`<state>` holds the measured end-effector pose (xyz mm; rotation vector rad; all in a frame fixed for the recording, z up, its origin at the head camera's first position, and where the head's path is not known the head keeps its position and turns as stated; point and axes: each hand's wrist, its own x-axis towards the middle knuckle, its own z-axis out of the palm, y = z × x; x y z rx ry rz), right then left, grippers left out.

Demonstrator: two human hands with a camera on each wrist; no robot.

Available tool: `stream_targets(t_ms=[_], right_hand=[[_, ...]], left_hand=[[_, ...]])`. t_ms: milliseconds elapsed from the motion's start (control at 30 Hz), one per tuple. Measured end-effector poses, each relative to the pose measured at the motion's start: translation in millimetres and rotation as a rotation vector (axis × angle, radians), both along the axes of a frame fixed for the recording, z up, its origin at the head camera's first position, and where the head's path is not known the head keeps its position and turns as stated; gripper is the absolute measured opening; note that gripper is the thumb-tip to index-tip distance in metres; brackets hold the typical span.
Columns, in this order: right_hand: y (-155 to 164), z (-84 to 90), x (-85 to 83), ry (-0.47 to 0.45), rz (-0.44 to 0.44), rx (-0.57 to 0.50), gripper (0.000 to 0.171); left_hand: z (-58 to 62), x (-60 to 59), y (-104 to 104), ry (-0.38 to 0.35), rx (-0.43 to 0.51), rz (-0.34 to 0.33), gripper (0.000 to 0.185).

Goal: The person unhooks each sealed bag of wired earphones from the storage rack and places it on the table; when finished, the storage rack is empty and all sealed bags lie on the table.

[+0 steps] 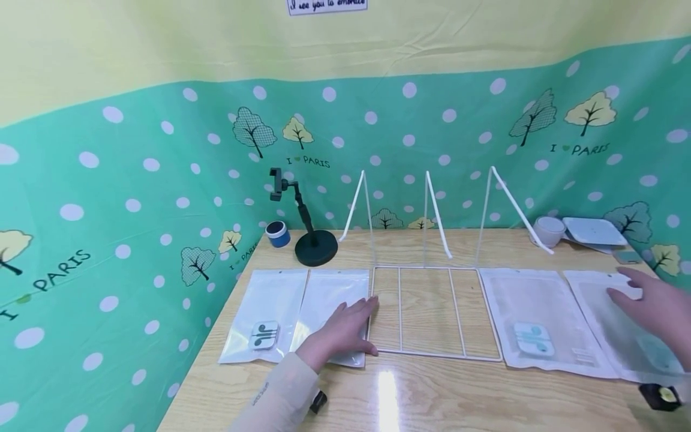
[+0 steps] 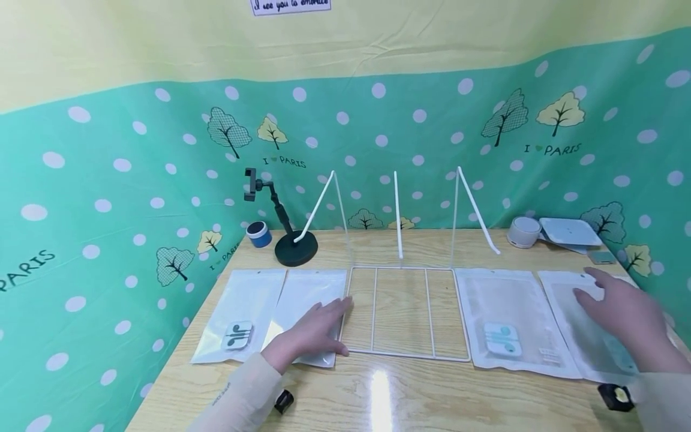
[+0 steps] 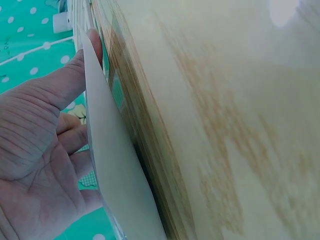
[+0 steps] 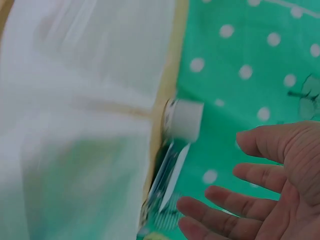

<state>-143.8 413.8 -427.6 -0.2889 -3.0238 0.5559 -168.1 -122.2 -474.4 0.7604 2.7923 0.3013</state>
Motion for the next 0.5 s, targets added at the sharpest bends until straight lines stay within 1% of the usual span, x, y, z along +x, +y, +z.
stream_targets(t_ms=[133, 233, 367, 433, 500], right_hand=[[-28, 9.2, -0.9, 0.015, 0.023, 0.001, 0.067], [-52, 13.5, -0.7, 0.078, 0.051, -0.015, 0.063], [-78, 11.9, 1.2, 0.175, 0.106, -0.041, 0.06], [-89, 9.7, 2.3, 0.197, 0.125, -0.061, 0.06], [-99, 8.1, 2.9, 0.226, 0.156, -0.072, 0.06]], left_hand=[[-0.8, -1.1, -3, 0.002, 0.017, -0.006, 0.107], [-1.2, -1.4, -5, 0.006, 0.02, -0.008, 0.105], [-1.2, -2.1, -8, -0.005, 0.037, -0.016, 0.101], [0.9, -2.2, -10, -0.011, 0.06, -0.013, 0.096], [3.8, -3.2, -12, 0.001, 0.096, -0.002, 0.09]])
